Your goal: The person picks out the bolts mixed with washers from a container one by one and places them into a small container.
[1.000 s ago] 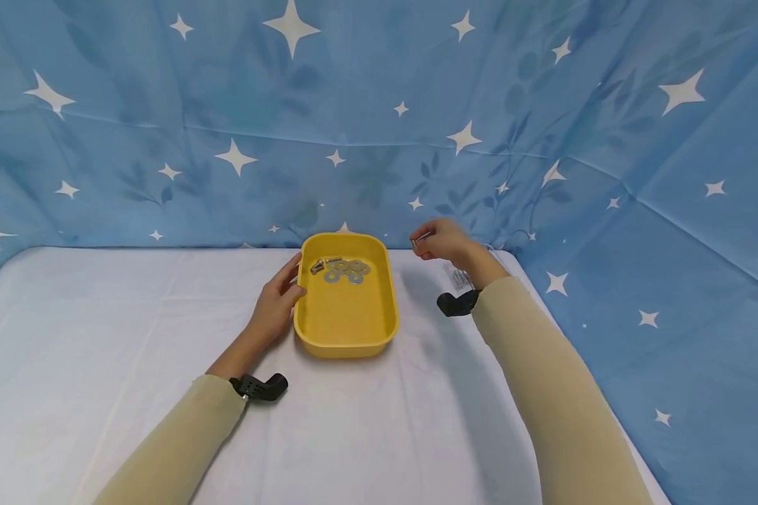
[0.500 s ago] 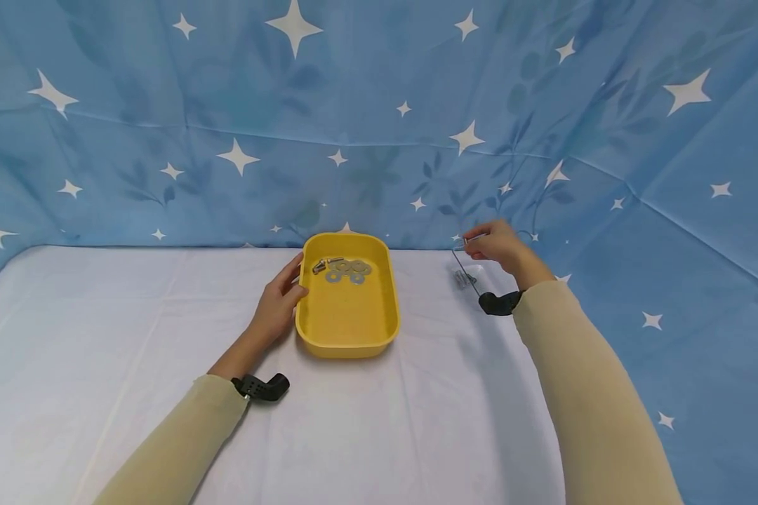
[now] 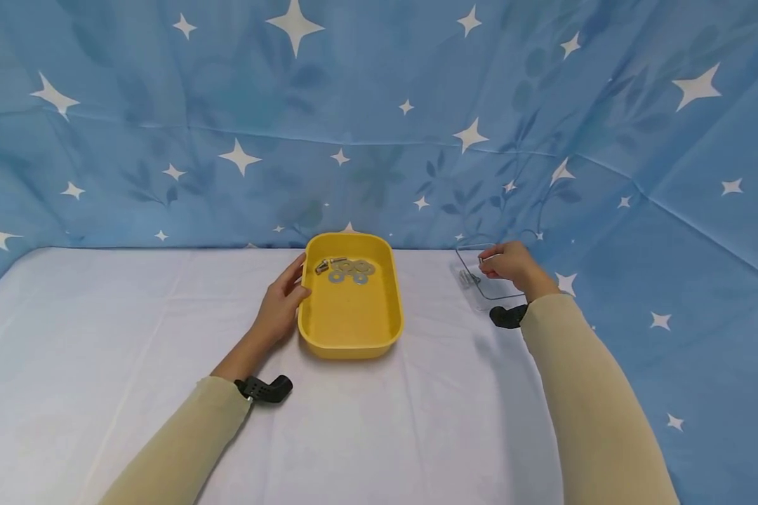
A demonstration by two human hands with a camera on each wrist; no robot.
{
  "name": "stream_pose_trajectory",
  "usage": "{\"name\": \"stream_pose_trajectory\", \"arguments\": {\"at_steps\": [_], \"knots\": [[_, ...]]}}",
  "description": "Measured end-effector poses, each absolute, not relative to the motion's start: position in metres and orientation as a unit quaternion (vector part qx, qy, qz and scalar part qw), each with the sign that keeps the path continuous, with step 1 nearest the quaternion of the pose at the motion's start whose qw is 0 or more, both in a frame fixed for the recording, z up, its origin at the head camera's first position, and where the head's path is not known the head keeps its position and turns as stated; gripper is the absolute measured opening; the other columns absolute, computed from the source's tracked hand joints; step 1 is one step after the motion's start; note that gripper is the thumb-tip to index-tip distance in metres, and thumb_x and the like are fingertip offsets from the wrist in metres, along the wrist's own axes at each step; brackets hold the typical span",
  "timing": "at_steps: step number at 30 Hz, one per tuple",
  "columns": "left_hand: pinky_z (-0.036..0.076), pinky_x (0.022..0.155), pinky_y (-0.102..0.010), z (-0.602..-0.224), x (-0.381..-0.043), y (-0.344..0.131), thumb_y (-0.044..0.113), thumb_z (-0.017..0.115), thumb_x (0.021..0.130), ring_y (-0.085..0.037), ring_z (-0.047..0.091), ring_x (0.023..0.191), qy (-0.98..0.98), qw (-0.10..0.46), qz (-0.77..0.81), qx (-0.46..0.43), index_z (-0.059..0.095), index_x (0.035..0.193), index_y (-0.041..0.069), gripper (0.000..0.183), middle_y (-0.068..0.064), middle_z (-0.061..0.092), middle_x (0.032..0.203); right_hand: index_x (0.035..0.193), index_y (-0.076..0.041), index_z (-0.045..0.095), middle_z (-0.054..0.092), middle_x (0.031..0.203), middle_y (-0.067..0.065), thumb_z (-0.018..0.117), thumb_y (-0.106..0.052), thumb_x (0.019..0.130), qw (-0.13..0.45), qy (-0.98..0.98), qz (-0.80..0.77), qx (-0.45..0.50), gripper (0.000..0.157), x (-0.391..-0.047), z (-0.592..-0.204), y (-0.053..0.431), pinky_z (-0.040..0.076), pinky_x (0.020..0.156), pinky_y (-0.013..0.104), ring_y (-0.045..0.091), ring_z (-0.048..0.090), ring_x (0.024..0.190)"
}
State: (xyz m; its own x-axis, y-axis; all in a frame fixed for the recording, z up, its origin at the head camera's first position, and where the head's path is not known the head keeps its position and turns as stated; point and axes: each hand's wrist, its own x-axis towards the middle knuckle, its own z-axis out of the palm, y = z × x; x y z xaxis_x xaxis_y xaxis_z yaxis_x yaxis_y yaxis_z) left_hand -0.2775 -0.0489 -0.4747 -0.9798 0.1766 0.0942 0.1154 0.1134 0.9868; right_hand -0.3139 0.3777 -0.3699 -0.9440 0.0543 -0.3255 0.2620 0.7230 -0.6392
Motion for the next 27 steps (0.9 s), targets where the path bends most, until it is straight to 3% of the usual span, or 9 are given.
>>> {"name": "stream_pose_trajectory", "arguments": {"at_steps": [7,12,16,21,27], "knots": [[0.039,0.121,-0.041,-0.476,-0.278,-0.048,0.017,0.049,0.093,-0.024,0.044,0.148,0.748,0.023,0.658,0.09,0.029,0.16,0.034,0.072,0.0,0.036,0.164,0.141,0.012,0.048,0.064,0.118,0.015,0.056,-0.012,0.101,0.141,0.923,-0.349,0.086,0.048,-0.318,-0.376,0.38,0.06,0.089,0.03,0.011,0.065,0.091],[0.039,0.121,-0.042,-0.477,-0.277,-0.048,0.017,0.049,0.093,-0.025,0.044,0.148,0.747,0.026,0.659,0.09,0.029,0.16,0.034,0.072,0.0,0.037,0.164,0.137,0.012,0.052,0.066,0.114,0.014,0.056,-0.012,0.1,0.141,0.929,-0.33,0.094,0.045,-0.32,-0.387,0.388,0.058,0.095,0.04,0.018,0.066,0.097],[0.039,0.121,-0.043,-0.477,-0.277,-0.047,0.016,0.049,0.093,-0.026,0.044,0.148,0.748,0.024,0.657,0.098,0.028,0.161,0.032,0.073,-0.001,0.037,0.164,0.137,0.011,0.053,0.066,0.114,0.013,0.056,-0.013,0.099,0.145,0.93,-0.322,0.1,0.044,-0.32,-0.394,0.393,0.059,0.093,0.038,0.016,0.066,0.095],[0.04,0.12,-0.044,-0.475,-0.276,-0.048,0.016,0.049,0.092,-0.027,0.044,0.147,0.745,0.024,0.659,0.1,0.028,0.161,0.03,0.073,-0.002,0.036,0.164,0.139,0.011,0.052,0.061,0.125,0.022,0.055,-0.012,0.1,0.153,0.931,-0.318,0.097,0.045,-0.32,-0.396,0.391,0.059,0.093,0.037,0.01,0.064,0.092],[0.04,0.121,-0.043,-0.475,-0.277,-0.05,0.016,0.049,0.093,-0.026,0.045,0.146,0.748,0.021,0.656,0.094,0.029,0.161,0.031,0.072,-0.001,0.037,0.164,0.14,0.011,0.051,0.055,0.133,0.028,0.054,-0.012,0.101,0.157,0.931,-0.318,0.09,0.045,-0.321,-0.398,0.386,0.056,0.101,0.043,0.02,0.065,0.104]]}}
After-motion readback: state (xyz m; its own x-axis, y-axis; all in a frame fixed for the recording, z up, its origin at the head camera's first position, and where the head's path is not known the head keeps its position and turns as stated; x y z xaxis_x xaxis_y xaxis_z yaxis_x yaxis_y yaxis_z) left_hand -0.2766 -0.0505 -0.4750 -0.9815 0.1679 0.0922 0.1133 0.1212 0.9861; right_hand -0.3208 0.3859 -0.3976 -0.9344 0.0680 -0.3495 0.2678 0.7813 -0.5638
